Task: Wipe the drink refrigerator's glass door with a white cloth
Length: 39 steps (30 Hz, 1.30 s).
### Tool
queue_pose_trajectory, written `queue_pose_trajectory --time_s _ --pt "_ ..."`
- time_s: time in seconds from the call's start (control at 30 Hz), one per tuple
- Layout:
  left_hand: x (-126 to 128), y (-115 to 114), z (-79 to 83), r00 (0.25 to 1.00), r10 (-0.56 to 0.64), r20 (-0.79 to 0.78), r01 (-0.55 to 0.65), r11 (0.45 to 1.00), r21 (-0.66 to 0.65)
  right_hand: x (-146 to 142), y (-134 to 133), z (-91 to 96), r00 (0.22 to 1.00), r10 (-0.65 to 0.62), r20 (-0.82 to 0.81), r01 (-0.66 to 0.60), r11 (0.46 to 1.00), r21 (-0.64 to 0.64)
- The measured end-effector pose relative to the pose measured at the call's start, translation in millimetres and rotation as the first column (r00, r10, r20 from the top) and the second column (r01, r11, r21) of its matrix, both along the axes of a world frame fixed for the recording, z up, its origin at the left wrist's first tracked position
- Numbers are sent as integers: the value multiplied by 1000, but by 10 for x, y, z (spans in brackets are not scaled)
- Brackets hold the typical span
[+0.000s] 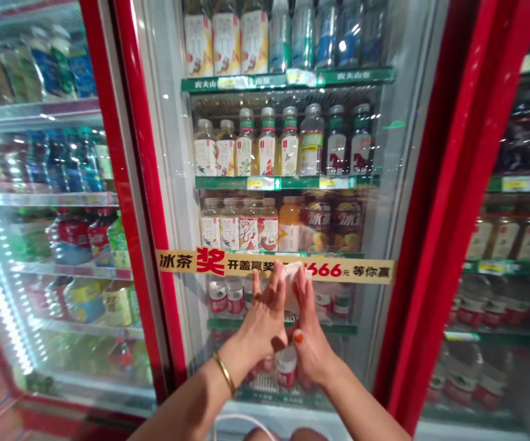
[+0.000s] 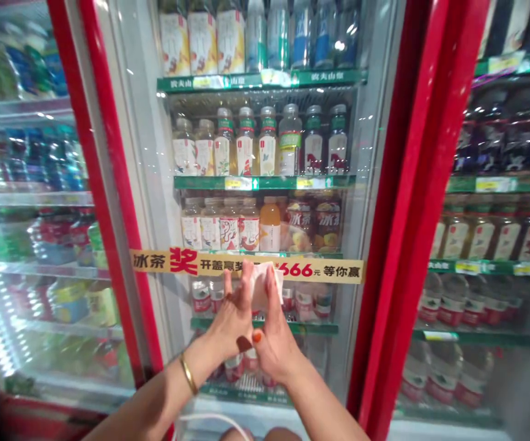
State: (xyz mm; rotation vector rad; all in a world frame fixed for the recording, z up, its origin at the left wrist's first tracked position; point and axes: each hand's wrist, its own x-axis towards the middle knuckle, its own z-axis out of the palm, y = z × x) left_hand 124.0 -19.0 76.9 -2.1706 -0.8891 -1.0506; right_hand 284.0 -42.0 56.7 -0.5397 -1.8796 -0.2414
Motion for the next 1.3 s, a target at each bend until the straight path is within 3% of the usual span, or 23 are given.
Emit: queue_pose_trajectory --time_s 0.07,0.13,0.23,0.3,0.37,0.4,0.47,0.53,0.57,0.63,0.7,0.77,0.83,0.9,0.97,1.03,1.07,1.1,1.17,1.23,1.27,1.3 --pt "-220 -46 135 996 -48 -70 53 997 60 92 94 89 987 -57 150 51 998 44" --pt "-511 -60 340 992 -12 -123 33 985 172 325 197 243 943 -193 270 150 974 170" --pt "-958 -1 868 993 113 -44 -95 948 305 761 381 740 885 -457 86 408 852 330" --pt "-1143 85 1312 984 167 66 -179 928 328 936 502 1180 808 -579 -106 578 748 325" --pt "-1187 199 1699 975 182 131 -217 916 337 918 584 1528 729 -650 -213 683 679 268" --pt "-1165 256 1840 972 189 142 -227 914 337 838 599 1624 716 -663 -218 698 669 257" --pt "-1076 344 1999 968 202 147 -241 906 348 616 582 1651 764 -638 -99 630 703 331" --pt "-993 393 2026 965 214 149 -255 891 375 452 542 1578 811 -556 182 422 772 476" --pt "-969 407 2012 964 218 152 -262 883 391 439 529 1576 795 -514 322 307 799 516" --pt "-959 424 1972 963 221 155 -266 870 416 575 524 1757 752 -495 434 239 820 521" --pt "-975 429 1949 963 221 152 -266 865 425 850 547 2183 768 -576 280 423 785 453" --pt "-991 428 1949 964 216 154 -262 868 422 1098 592 2636 733 -680 11 647 703 297" --pt "-994 428 1959 964 208 163 -258 873 413 1188 619 2809 674 -725 -139 737 648 195" --pt "-986 427 1968 964 201 173 -256 880 400 1122 581 2571 702 -710 -60 696 665 270" --pt "-977 424 1971 966 193 173 -248 885 394 1020 487 2102 739 -624 254 491 757 431" --pt "-971 420 1970 968 187 169 -240 888 393 1018 386 1776 628 -487 607 230 861 453" --pt "-971 418 1970 969 184 167 -237 889 393 1072 346 1764 565 -447 693 175 886 429" --pt "-971 416 1970 969 182 167 -235 890 390 1156 319 1868 545 -444 711 189 892 411" --pt "-974 413 1969 969 178 171 -231 897 376 1356 315 2326 622 -551 557 386 834 394" --pt "-976 413 1969 969 171 177 -225 908 353 1496 371 2798 676 -690 260 622 723 301" --pt "-975 414 1968 970 164 182 -219 914 341 1510 404 2914 663 -735 142 693 675 253" --pt "-974 415 1967 970 156 187 -212 920 330 1481 429 2911 653 -754 80 721 650 242"
